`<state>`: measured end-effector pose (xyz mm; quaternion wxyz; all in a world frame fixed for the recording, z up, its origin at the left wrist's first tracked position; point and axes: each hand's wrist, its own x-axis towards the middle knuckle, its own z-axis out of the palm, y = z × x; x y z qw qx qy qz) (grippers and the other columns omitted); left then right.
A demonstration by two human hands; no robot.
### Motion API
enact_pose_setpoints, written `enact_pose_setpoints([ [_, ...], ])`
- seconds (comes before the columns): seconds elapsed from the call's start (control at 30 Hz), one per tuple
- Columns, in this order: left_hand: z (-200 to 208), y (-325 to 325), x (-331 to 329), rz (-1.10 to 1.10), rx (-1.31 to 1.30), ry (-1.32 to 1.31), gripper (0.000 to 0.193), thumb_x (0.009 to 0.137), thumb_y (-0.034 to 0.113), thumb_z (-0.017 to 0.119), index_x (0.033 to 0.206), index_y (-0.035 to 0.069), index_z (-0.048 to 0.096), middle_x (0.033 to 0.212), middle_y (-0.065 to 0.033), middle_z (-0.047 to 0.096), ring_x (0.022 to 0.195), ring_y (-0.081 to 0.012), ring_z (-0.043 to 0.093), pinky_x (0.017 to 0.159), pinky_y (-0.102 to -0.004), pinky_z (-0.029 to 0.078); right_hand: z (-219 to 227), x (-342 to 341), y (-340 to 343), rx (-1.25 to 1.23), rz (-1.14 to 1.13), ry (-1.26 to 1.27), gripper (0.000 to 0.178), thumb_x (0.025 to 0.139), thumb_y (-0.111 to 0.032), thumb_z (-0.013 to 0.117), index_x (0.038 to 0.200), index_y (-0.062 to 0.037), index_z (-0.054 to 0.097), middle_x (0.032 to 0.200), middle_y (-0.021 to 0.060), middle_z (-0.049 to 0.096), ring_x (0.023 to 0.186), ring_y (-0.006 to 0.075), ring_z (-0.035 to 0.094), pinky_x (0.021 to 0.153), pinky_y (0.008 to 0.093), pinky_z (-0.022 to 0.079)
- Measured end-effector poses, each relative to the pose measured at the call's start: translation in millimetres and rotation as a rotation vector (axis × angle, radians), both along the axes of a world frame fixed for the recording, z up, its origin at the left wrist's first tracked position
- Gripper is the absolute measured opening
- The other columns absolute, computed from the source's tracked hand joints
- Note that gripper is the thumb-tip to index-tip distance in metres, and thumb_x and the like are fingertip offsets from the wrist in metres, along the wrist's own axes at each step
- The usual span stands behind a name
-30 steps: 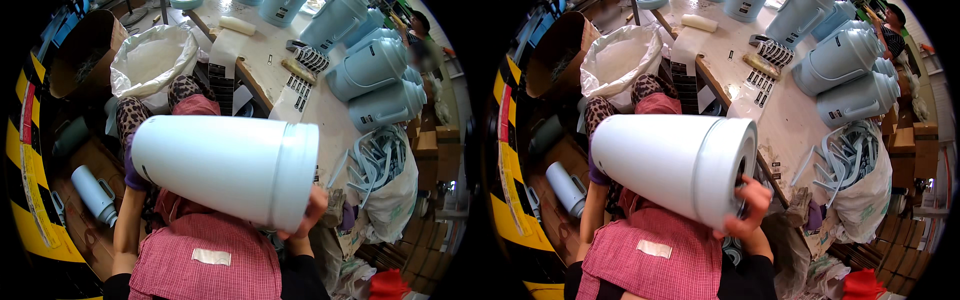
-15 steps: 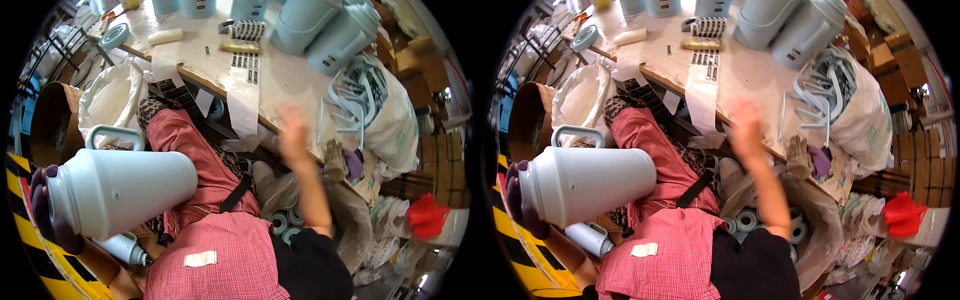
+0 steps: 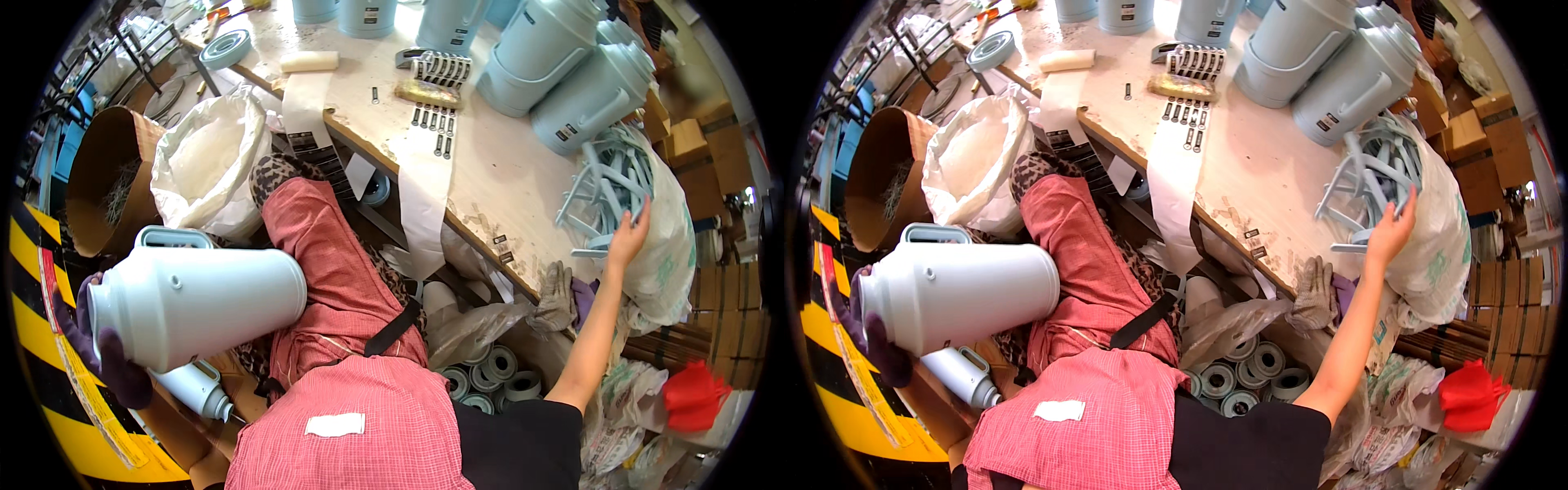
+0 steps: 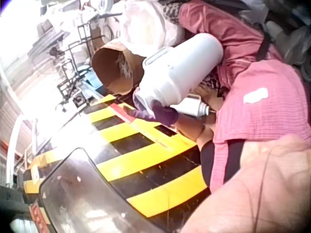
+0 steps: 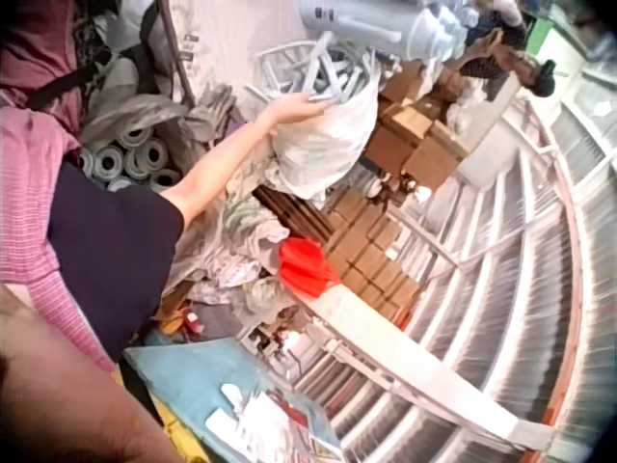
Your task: The person assembles thermoses by attaching bases and handles, inserting silicone seals into the openings, and peeling and applying labels to the outer casings before setting them on the table.
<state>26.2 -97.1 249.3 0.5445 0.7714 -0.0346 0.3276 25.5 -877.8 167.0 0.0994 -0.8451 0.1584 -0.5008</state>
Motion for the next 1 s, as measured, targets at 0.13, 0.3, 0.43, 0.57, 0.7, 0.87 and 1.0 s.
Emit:
enact_pose_setpoints([
  [0.13, -2.6, -38.3, -12.5, 0.101, 0.206, -0.007, 0.101, 0.084, 0.052, 0.072, 0.158, 0.002, 0.024, 0.136, -0.0271, 0.055, 0.127, -0.0374, 0.055, 0.110, -0.0485, 0.042, -11.5, 42.0, 77.3, 0.375, -0.068, -0.245, 0.048, 0.102, -0.005, 0.058, 0.149, -0.0142, 0.054, 0.126, 0.0138, 0.048, 0.086, 0.0188, 0.050, 0.076, 0.0325, 0.048],
  [0.3, 7.3, -56.5, -27.5, 0.101, 0.243, 0.039, 0.111, 0.074, 0.056, 0.082, 0.157, 0.009, 0.026, 0.134, -0.0222, 0.058, 0.124, -0.0377, 0.058, 0.109, -0.0479, 0.043, -55.9, 70.2, 85.4, -0.488, 0.141, -0.097, 0.038, 0.101, -0.004, 0.061, 0.138, -0.0099, 0.065, 0.117, 0.0137, 0.057, 0.103, 0.0235, 0.055, 0.076, 0.0349, 0.051],
  [0.43, -3.0, -65.4, -34.1, -0.185, 0.442, -0.013, 0.110, 0.069, 0.045, 0.089, 0.158, 0.021, 0.027, 0.121, -0.0179, 0.061, 0.119, -0.0388, 0.059, 0.112, -0.0555, 0.038, -41.2, 115.5, 242.2, -0.245, 0.524, -0.521, 0.045, 0.101, -0.004, 0.061, 0.144, -0.0017, 0.048, 0.115, 0.0185, 0.055, 0.093, 0.0255, 0.054, 0.067, 0.0315, 0.055],
  [0.57, 10.3, -99.6, -43.3, -0.110, 0.739, 0.017, 0.122, 0.064, 0.047, 0.092, 0.157, 0.030, 0.015, 0.118, -0.0113, 0.064, 0.120, -0.0378, 0.058, 0.124, -0.0610, 0.015, 7.0, 111.5, 472.8, 0.835, 1.680, -0.410, 0.056, 0.107, -0.017, 0.051, 0.155, -0.0054, 0.026, 0.085, 0.0073, 0.053, 0.047, 0.0088, 0.042, 0.041, 0.0238, 0.037],
  [0.7, -3.9, -86.2, -44.3, 0.043, 0.720, 0.096, 0.121, 0.062, 0.043, 0.086, 0.158, 0.023, 0.015, 0.121, -0.0121, 0.064, 0.133, -0.0391, 0.049, 0.123, -0.0583, 0.014, 10.2, 87.7, 512.7, 1.565, 1.883, 0.076, 0.064, 0.109, -0.022, 0.050, 0.162, -0.0080, 0.017, 0.081, -0.0007, 0.042, 0.046, 0.0017, 0.032, 0.040, 0.0193, 0.029],
  [0.87, -18.2, -75.8, -44.2, -0.028, 0.635, -0.014, 0.115, 0.071, 0.057, 0.084, 0.159, 0.023, 0.019, 0.128, -0.0154, 0.063, 0.140, -0.0399, 0.044, 0.122, -0.0564, 0.018, 7.5, 94.7, 529.2, 1.671, 1.727, 0.111, 0.055, 0.110, -0.019, 0.048, 0.159, -0.0068, 0.028, 0.080, -0.0024, 0.045, 0.048, 0.0011, 0.031, 0.043, 0.0185, 0.025],
  [1.0, -43.4, -98.2, -42.2, -0.082, -0.530, -0.312, 0.095, 0.086, 0.076, 0.060, 0.155, 0.017, 0.033, 0.149, -0.0133, 0.045, 0.140, -0.0305, 0.042, 0.117, -0.0528, 0.033, 8.7, 86.8, 521.8, 1.742, 1.493, 0.444, 0.052, 0.108, -0.013, 0.048, 0.157, -0.0062, 0.033, 0.082, -0.0022, 0.047, 0.052, 0.0015, 0.035, 0.044, 0.0189, 0.025],
])
